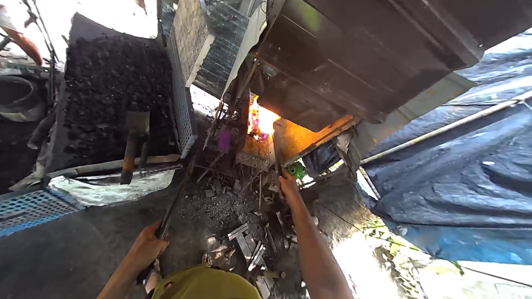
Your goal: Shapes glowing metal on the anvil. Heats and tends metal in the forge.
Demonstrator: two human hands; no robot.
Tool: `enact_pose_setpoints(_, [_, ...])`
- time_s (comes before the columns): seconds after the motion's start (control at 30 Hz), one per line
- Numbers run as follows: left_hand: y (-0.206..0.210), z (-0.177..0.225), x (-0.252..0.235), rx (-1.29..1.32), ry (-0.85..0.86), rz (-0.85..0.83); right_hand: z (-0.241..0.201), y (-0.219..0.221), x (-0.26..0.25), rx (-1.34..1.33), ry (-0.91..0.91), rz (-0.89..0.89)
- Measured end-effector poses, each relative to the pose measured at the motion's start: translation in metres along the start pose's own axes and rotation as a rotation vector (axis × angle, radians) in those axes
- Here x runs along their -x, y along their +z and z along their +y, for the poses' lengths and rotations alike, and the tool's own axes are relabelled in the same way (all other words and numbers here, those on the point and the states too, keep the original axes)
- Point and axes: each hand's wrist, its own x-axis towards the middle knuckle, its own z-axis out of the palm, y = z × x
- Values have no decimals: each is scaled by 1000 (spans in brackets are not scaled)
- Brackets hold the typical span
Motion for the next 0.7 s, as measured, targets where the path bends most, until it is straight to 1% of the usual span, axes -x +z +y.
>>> enact_pose_setpoints(0.07, [3, 9, 4, -3, 8, -13, 6, 9, 19, -150, 33, -6])
enact_pose_setpoints(0.17, [11, 10, 0, 6, 56, -28, 12, 11, 54, -251, 9, -7])
enact_pose_setpoints(0.4, [30, 25, -9, -43, 10, -76, 16, 8, 45, -306, 16, 8])
enact_pose_setpoints(0.53, [38, 26, -7, -28, 30, -95, 27, 1, 59, -276, -38, 1])
enact_pose_setpoints(0.7, [46, 25, 1, -9, 66, -80, 45, -3, 54, -193, -56, -30])
